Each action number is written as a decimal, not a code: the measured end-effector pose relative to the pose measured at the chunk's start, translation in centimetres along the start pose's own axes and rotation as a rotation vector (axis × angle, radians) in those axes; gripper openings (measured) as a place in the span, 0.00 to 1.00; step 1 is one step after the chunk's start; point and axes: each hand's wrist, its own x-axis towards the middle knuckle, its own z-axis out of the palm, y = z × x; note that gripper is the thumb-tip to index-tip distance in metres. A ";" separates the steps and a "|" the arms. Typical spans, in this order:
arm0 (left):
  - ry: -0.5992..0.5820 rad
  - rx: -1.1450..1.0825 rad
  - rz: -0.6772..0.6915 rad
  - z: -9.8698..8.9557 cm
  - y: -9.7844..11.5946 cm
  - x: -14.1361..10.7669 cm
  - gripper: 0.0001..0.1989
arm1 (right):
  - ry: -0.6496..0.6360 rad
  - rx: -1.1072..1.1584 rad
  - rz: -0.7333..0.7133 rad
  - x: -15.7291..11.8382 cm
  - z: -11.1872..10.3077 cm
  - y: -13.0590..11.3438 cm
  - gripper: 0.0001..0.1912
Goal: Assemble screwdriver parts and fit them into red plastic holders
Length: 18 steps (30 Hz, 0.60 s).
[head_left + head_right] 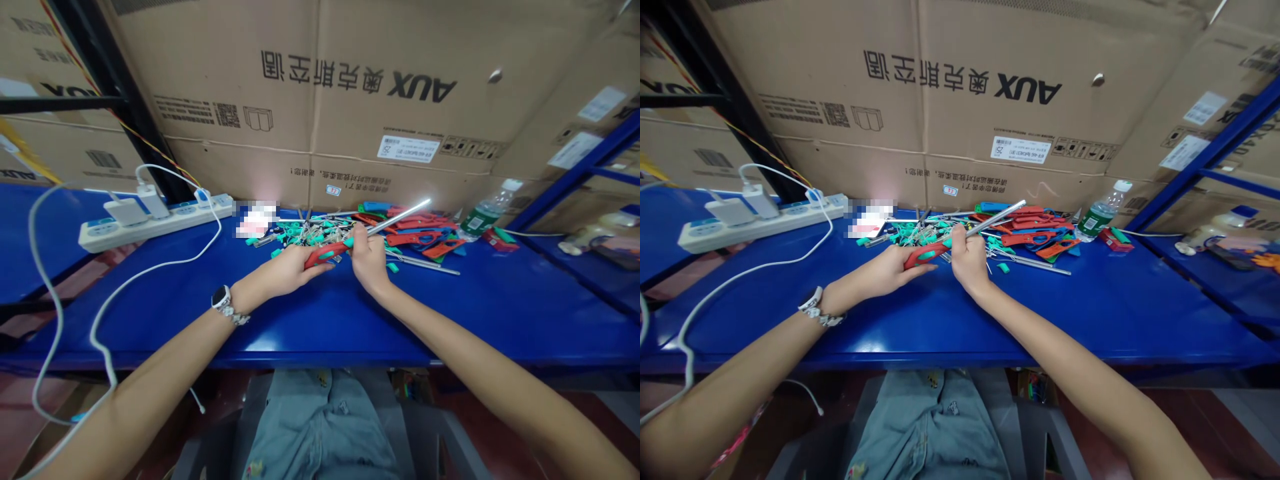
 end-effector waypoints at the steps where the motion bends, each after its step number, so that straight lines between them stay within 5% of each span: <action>1: -0.001 -0.033 0.000 0.1 0.0 0.0 0.16 | -0.023 -0.008 -0.002 0.0 -0.1 -0.1 0.34; 11: -0.024 -0.206 -0.098 1.3 -0.3 0.0 0.21 | -0.123 -0.009 -0.044 1.2 -0.7 -0.6 0.33; 18: -0.074 -0.522 -0.177 2.5 0.7 0.5 0.23 | -0.269 0.191 -0.025 -0.6 0.8 -1.0 0.30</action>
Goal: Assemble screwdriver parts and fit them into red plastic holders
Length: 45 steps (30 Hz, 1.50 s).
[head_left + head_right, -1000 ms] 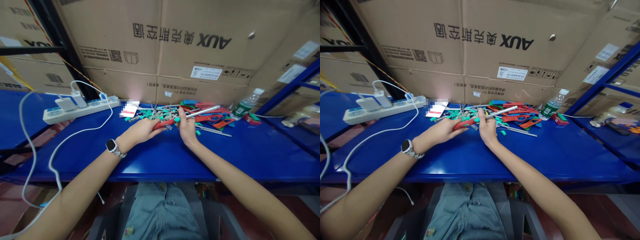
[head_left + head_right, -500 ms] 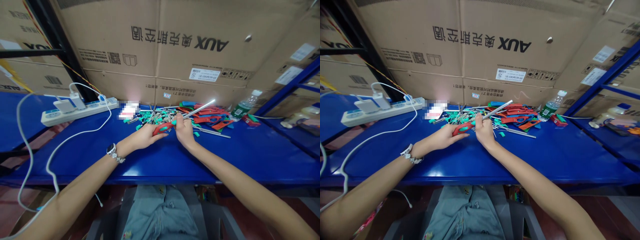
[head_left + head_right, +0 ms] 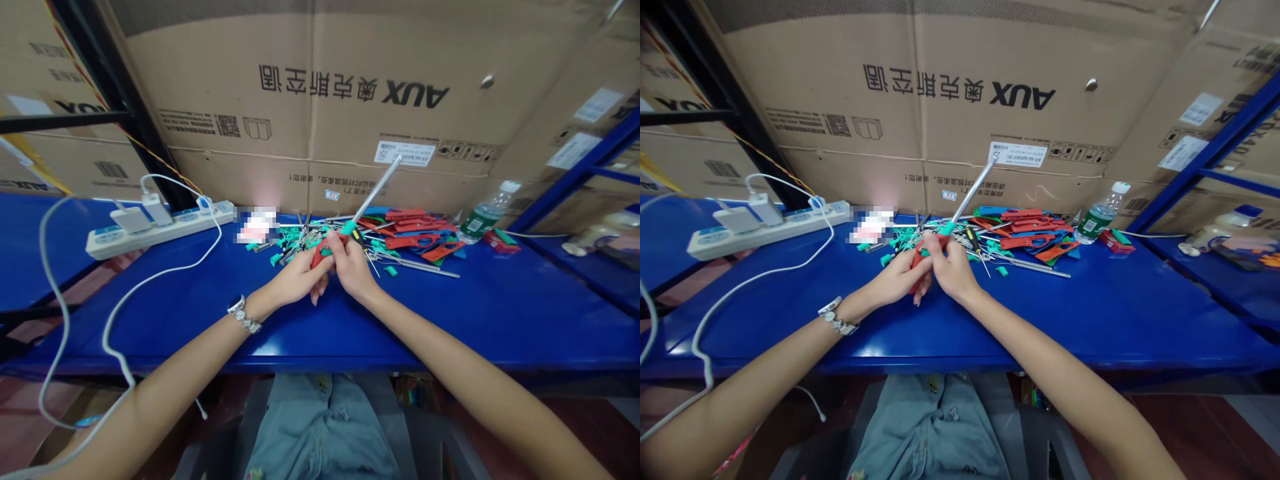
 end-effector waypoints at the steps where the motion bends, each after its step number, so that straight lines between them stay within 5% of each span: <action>1: 0.017 -0.007 0.016 0.0 0.0 0.0 0.24 | 0.005 0.026 -0.005 -0.1 0.2 0.0 0.29; 8: 0.200 0.295 0.187 -1.8 -0.3 -0.5 0.21 | 0.017 0.107 0.015 -0.2 -0.7 0.0 0.25; 12: 0.336 0.176 0.165 -2.2 0.0 -0.2 0.21 | -0.183 0.184 0.202 -0.8 -1.5 -0.4 0.23; 22: 0.383 -0.170 0.137 -1.5 0.7 0.7 0.24 | -0.365 0.183 0.255 -1.3 -0.6 -1.0 0.21; 27: 0.504 -0.278 0.130 -3.3 1.0 0.4 0.17 | -0.647 0.280 0.453 -0.5 -3.4 -0.8 0.26; 30: 0.497 -0.303 0.063 -4.4 1.0 0.2 0.13 | -0.576 0.295 0.426 -0.2 -5.2 -0.8 0.24; 34: 0.519 -0.093 -0.033 -4.8 0.3 -1.3 0.26 | -0.475 0.148 0.329 -0.5 -6.2 -0.5 0.25; 38: 0.489 0.396 -0.038 -4.0 0.0 -4.8 0.30 | -0.475 -0.193 0.154 -1.4 -6.8 0.4 0.26; 42: 0.376 0.691 0.208 -2.4 0.9 -6.9 0.20 | -0.457 -0.600 -0.006 -2.0 -7.0 1.1 0.20; 45: 0.240 0.829 0.315 -1.4 1.5 -5.9 0.09 | -0.508 -0.756 -0.088 -2.1 -6.5 1.1 0.19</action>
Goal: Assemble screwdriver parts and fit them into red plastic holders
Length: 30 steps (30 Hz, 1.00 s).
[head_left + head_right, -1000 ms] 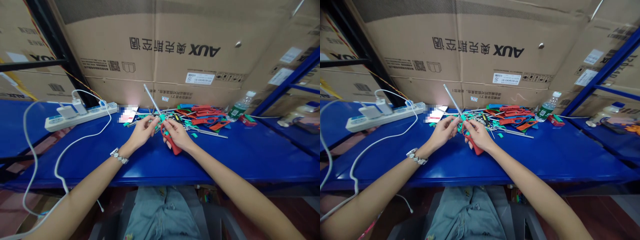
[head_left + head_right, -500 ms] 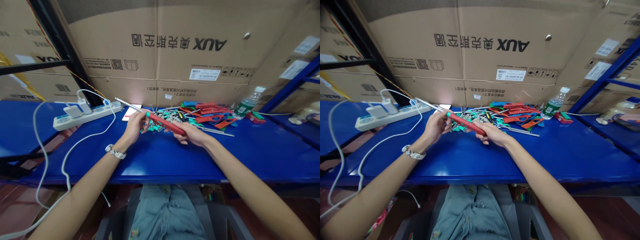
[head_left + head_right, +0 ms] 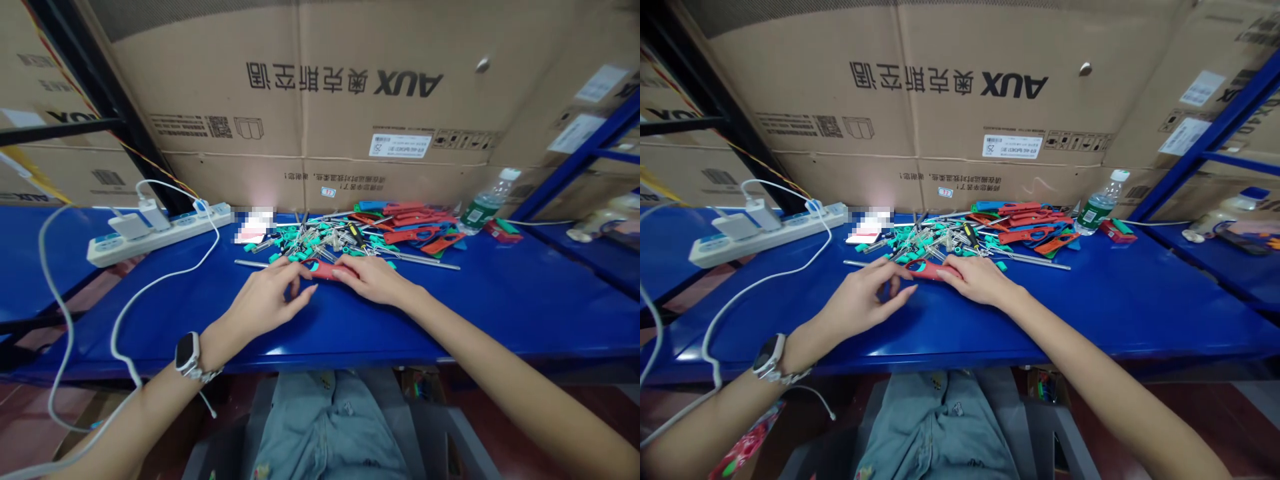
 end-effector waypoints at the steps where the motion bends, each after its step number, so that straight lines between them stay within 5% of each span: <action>1: -0.054 0.015 0.044 0.3 0.1 0.6 0.08 | -0.006 -0.046 -0.030 0.1 0.1 -0.2 0.19; 4: -0.207 0.071 0.141 1.4 -0.1 2.6 0.09 | -0.041 -0.196 -0.092 0.4 0.3 -0.6 0.19; 9: -0.294 0.142 0.134 2.9 -0.8 4.6 0.15 | -0.002 -0.232 -0.026 0.2 -0.2 -0.2 0.17; 14: -0.313 0.174 0.124 3.5 -1.0 5.1 0.16 | 0.234 -0.098 0.289 0.3 -1.6 1.7 0.11; 18: -0.334 0.217 0.130 3.7 -0.9 5.8 0.13 | 0.277 -0.112 0.513 1.8 -2.4 2.9 0.08; 27: -0.320 0.112 0.127 3.9 -2.5 6.8 0.22 | 0.167 -0.219 0.672 5.8 -3.4 2.7 0.11; 30: -0.267 0.026 0.141 3.4 -3.2 6.0 0.23 | 0.221 -0.241 0.670 5.7 -3.9 2.3 0.12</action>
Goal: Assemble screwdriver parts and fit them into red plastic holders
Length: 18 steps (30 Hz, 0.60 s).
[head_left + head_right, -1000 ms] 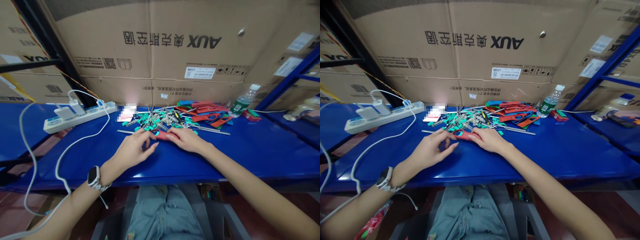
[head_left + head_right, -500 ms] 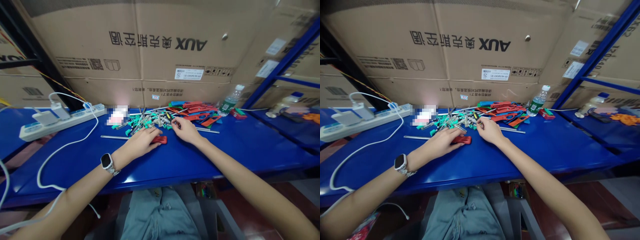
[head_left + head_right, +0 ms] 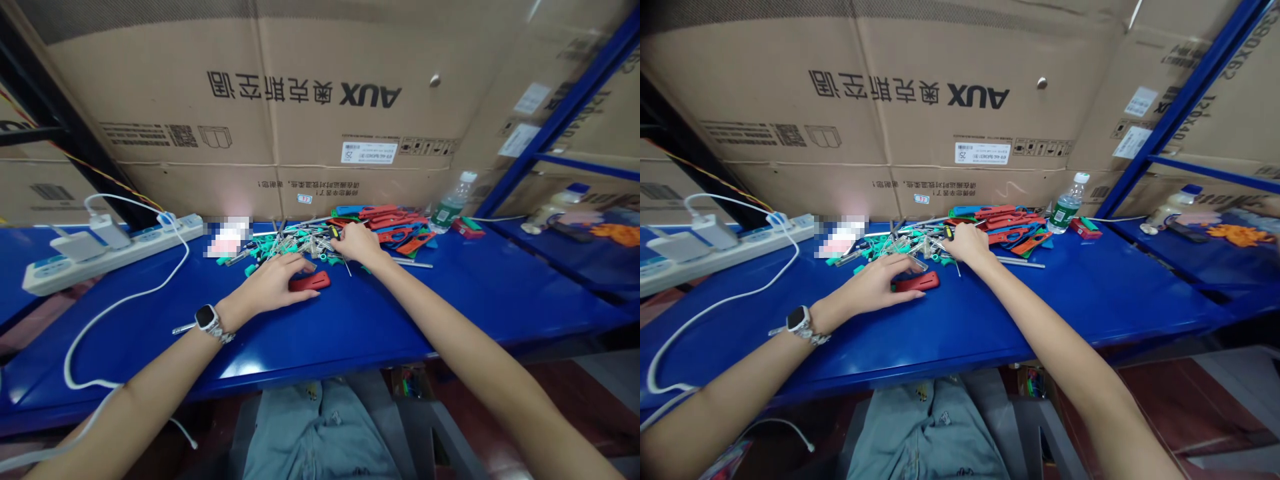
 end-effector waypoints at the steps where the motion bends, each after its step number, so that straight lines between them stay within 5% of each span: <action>1: 0.022 -0.029 0.016 -0.3 -0.2 -0.3 0.21 | 0.024 0.035 -0.005 -0.1 -0.3 -0.1 0.13; 4: 0.149 -0.096 0.032 -1.6 -0.6 -1.2 0.15 | 0.042 0.389 -0.070 -0.4 -0.7 -0.7 0.14; 9: 0.402 -0.182 -0.158 -3.4 -1.9 -2.1 0.16 | -0.105 1.154 -0.189 -1.0 0.6 -3.5 0.18; 13: 0.298 -0.206 -0.212 -3.5 -2.5 -2.7 0.14 | -0.131 1.312 -0.280 -1.9 2.6 -5.4 0.27; 18: 0.236 -0.203 -0.227 -3.6 -2.4 -2.9 0.11 | -0.179 1.317 -0.320 -3.0 4.3 -5.2 0.24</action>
